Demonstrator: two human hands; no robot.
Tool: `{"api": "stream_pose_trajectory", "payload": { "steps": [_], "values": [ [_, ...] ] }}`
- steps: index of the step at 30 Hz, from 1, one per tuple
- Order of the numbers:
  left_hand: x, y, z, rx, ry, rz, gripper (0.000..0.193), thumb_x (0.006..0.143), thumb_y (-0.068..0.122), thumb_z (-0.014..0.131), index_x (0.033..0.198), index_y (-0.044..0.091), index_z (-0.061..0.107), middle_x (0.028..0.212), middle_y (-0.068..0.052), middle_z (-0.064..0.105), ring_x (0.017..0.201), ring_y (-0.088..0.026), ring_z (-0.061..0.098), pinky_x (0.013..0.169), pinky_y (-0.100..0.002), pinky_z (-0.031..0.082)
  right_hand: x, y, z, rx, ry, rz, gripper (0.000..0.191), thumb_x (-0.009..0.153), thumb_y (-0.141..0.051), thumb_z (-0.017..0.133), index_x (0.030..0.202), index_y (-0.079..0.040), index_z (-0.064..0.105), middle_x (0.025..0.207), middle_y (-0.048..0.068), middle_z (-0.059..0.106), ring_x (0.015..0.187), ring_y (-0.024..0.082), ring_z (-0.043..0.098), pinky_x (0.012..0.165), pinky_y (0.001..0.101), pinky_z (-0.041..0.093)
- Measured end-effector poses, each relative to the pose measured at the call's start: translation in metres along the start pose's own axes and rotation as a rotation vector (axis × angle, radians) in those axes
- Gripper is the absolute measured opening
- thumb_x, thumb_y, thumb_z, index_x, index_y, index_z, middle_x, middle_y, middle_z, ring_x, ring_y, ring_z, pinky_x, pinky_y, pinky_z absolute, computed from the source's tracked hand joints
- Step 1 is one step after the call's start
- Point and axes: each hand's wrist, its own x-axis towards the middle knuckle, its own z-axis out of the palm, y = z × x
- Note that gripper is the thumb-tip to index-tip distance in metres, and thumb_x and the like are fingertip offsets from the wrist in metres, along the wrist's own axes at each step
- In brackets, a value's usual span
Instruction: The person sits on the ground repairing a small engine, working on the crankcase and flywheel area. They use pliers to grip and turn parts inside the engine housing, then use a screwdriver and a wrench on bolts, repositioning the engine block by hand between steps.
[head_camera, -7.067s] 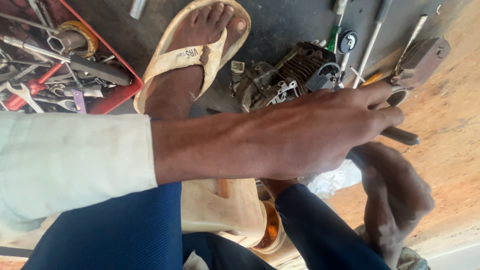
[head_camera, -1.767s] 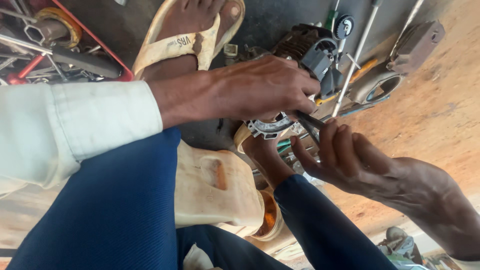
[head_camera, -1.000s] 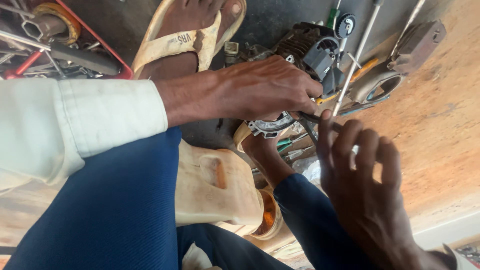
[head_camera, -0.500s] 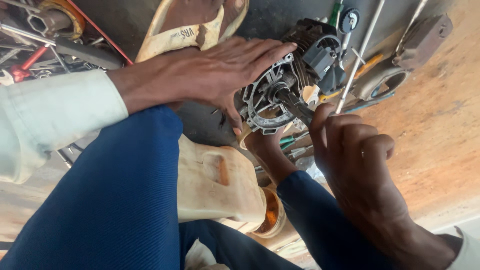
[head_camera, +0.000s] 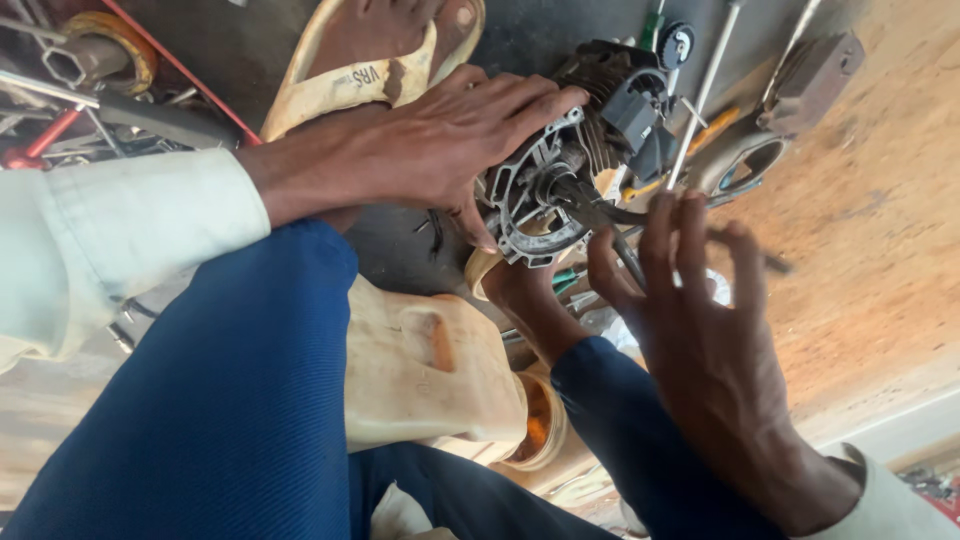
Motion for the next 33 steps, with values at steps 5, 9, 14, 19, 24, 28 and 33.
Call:
{"api": "stream_pose_trajectory", "payload": {
  "steps": [5,9,14,19,24,28,33],
  "values": [
    [0.003,0.003,-0.003,0.02,-0.066,-0.069,0.162,0.032,0.05,0.103,0.159,0.007,0.012,0.154,-0.02,0.037,0.136,-0.04,0.041,0.106,-0.056,0.035,0.004,-0.003,0.016,0.075,-0.142,0.077,0.025,0.1,-0.028,0.052,0.111,-0.012,0.069,0.138,0.018,0.06,0.135,0.031,0.049,0.116,0.0503,0.029],
    [0.004,-0.002,0.001,0.028,-0.066,-0.039,0.164,0.031,0.053,0.102,0.159,0.007,0.012,0.155,-0.023,0.036,0.138,-0.04,0.043,0.106,-0.054,0.038,-0.005,0.0,0.029,0.157,-0.113,0.131,0.023,0.088,-0.022,0.061,0.104,-0.011,0.073,0.133,0.014,0.061,0.134,0.031,0.048,0.115,0.0548,0.029],
    [0.007,-0.001,0.005,0.085,-0.107,-0.08,0.169,0.028,0.058,0.102,0.159,0.009,0.008,0.155,-0.025,0.032,0.14,-0.042,0.037,0.111,-0.057,0.033,-0.016,0.009,0.044,0.578,-0.202,0.177,0.048,0.073,-0.003,0.067,0.12,-0.007,0.073,0.143,0.02,0.053,0.136,0.037,0.046,0.114,0.06,0.029],
    [0.003,0.012,-0.005,0.088,-0.045,-0.023,0.154,0.035,0.049,0.1,0.16,0.022,0.014,0.157,-0.024,0.029,0.141,-0.042,0.034,0.115,-0.056,0.03,-0.022,0.003,0.046,0.616,-0.214,0.207,0.054,0.076,-0.001,0.064,0.128,-0.017,0.071,0.148,0.019,0.05,0.14,0.035,0.046,0.118,0.06,0.025],
    [0.006,0.024,-0.013,0.056,0.075,0.104,0.084,0.057,0.044,0.092,0.131,0.018,0.061,0.157,-0.021,0.033,0.145,-0.041,0.032,0.116,-0.056,0.027,-0.038,0.01,0.048,0.548,-0.248,0.208,0.054,0.079,-0.007,0.063,0.131,-0.02,0.069,0.142,0.016,0.051,0.14,0.033,0.044,0.118,0.063,0.022],
    [0.015,0.027,-0.014,0.238,0.121,0.157,0.01,0.091,0.021,0.076,0.092,0.011,0.077,0.153,-0.02,0.041,0.147,-0.034,0.036,0.122,-0.054,0.029,-0.05,0.033,0.069,0.814,-0.239,0.172,0.053,0.078,-0.007,0.062,0.129,-0.022,0.07,0.15,0.018,0.045,0.139,0.03,0.043,0.122,0.0556,0.025],
    [0.029,0.029,-0.008,0.401,0.198,0.178,0.009,0.088,0.014,0.071,0.081,0.013,0.076,0.153,-0.016,0.046,0.142,-0.03,0.04,0.113,-0.047,0.037,-0.062,0.031,0.094,1.566,-0.037,0.273,0.037,0.09,-0.007,0.054,0.124,-0.006,0.07,0.164,0.019,0.035,0.153,0.034,0.034,0.121,0.0514,0.029]
  ]
}}
